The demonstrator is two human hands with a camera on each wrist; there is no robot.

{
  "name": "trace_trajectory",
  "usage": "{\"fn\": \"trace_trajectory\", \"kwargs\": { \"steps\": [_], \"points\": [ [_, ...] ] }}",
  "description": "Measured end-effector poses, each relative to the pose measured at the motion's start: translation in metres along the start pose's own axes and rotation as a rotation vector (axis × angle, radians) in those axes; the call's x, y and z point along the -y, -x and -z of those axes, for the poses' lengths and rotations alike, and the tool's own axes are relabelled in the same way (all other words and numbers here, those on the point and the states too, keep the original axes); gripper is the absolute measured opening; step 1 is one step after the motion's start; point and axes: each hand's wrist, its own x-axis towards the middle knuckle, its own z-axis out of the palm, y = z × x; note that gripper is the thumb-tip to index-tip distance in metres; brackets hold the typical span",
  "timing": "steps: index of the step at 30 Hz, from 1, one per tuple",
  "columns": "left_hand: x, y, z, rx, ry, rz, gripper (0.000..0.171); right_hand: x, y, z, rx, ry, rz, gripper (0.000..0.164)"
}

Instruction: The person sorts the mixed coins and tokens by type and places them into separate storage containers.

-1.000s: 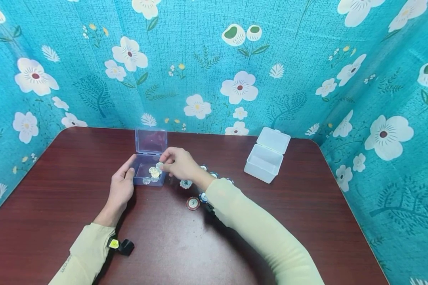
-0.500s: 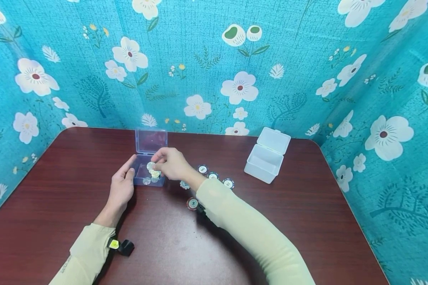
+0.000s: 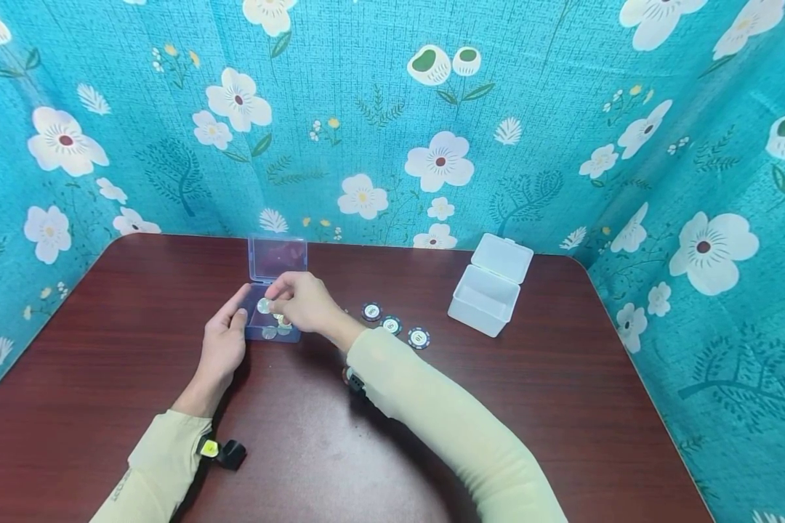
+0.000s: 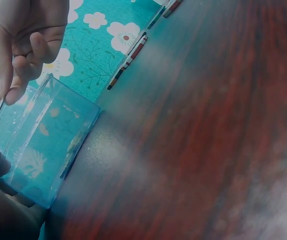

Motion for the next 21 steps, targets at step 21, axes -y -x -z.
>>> {"fn": "trace_trajectory", "kwargs": {
  "steps": [21],
  "points": [
    [0.002,0.000,0.001,-0.012,-0.036,0.002,0.049,0.005,0.005,0.000,0.025,-0.010,0.004,0.010]
  ]
}}
